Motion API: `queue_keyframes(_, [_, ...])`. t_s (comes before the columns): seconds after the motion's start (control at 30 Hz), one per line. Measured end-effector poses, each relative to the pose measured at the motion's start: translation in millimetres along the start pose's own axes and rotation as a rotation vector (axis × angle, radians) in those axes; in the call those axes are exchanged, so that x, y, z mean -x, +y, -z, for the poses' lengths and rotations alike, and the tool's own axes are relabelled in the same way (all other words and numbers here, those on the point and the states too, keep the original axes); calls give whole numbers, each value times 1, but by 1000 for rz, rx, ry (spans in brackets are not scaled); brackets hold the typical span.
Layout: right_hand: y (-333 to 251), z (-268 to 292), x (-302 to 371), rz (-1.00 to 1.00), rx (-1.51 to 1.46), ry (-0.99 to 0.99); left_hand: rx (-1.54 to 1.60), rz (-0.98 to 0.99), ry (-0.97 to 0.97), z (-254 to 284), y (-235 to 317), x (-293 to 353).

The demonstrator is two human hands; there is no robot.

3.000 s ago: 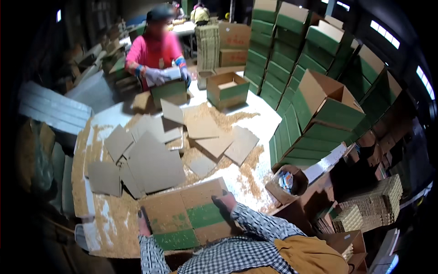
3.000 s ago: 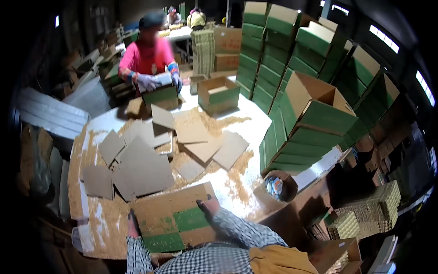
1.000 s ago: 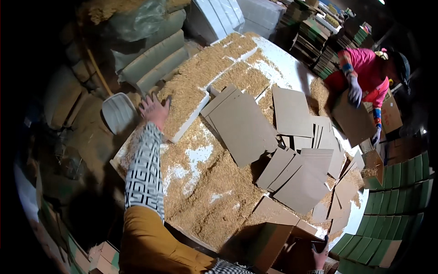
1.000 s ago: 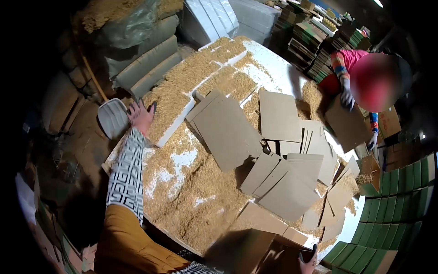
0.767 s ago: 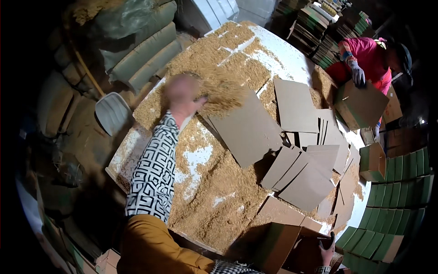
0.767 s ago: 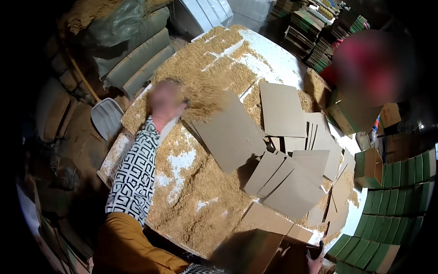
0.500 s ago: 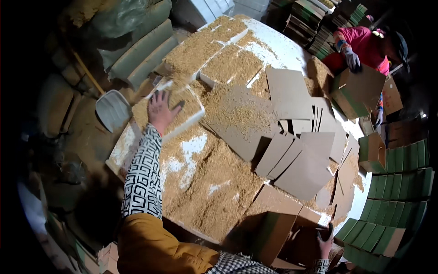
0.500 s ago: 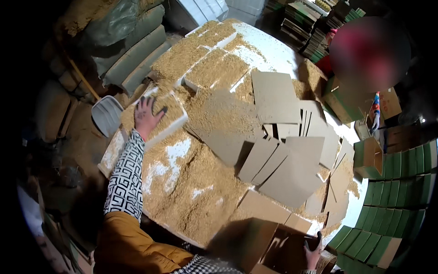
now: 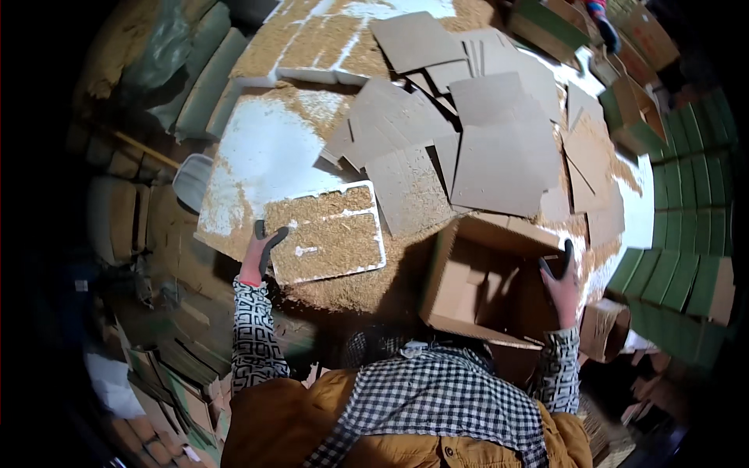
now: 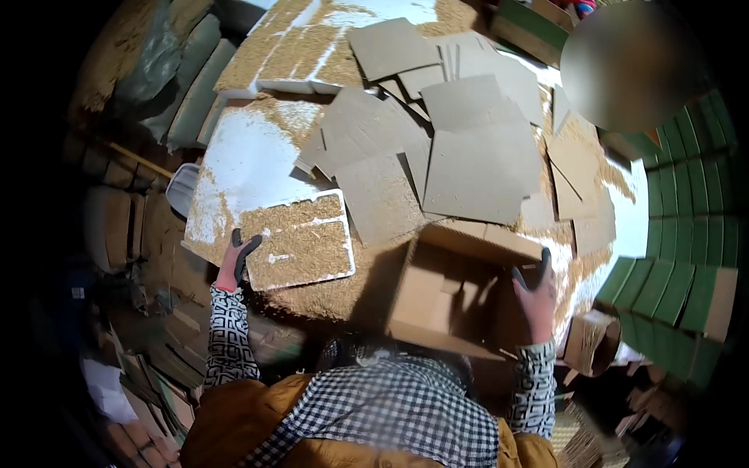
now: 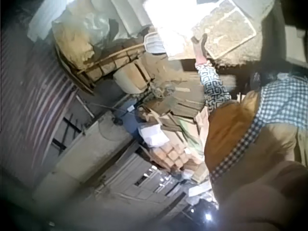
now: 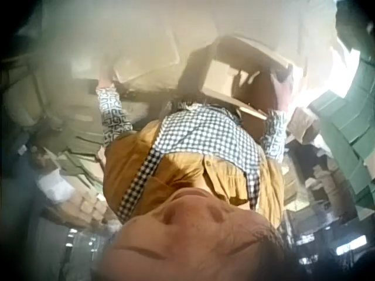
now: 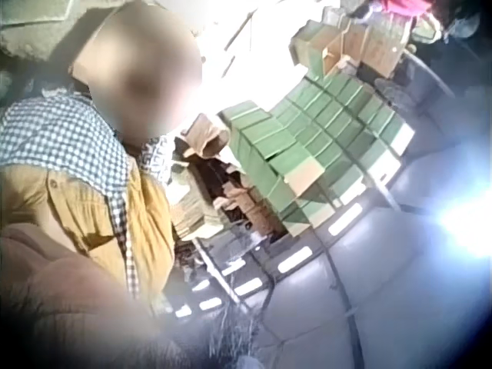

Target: The person assembles and fills cardboard boxes with packing material, then stacks the completed boxes.

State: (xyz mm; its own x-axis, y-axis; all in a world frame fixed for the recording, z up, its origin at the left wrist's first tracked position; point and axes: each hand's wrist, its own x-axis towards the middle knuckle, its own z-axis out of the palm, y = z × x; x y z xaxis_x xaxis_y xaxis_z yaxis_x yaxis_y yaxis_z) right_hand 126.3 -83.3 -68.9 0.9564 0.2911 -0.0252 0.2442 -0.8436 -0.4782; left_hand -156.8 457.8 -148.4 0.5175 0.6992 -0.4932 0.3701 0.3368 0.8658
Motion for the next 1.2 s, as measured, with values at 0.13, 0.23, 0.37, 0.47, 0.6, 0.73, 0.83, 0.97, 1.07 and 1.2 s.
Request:
queue_keyframes(0.13, [0,-2,-3,-58,132,50,207,11,54,-36,2,38])
queue_keyframes(0.23, [-17,7,4,130,180,273,482,49,43,-18,15,64])
queue_keyframes(0.37, [-20,6,11,442,-346,186,567,-217,-41,-41,99,141])
queue_keyframes(0.47, [-33,7,5,331,-701,51,468,-325,-169,-61,128,164])
queue_keyframes(0.6, [-24,6,-6,118,-1555,-341,514,-166,-352,-163,135,177])
queue_keyframes(0.73, [-17,57,-2,-103,-1901,-429,456,-77,-534,-273,95,174])
queue_keyframes(0.83, [1,92,21,-176,-1204,-329,-193,-674,-563,-283,44,156])
queue_keyframes(0.97, [-28,139,75,-190,-1061,56,-618,-1034,-272,-284,37,153])
queue_keyframes(1.07, [-19,151,102,-416,-1123,55,102,-291,-371,-295,-2,136])
queue_keyframes(1.2, [-17,69,91,-485,-892,-162,299,27,-493,-276,-50,147])
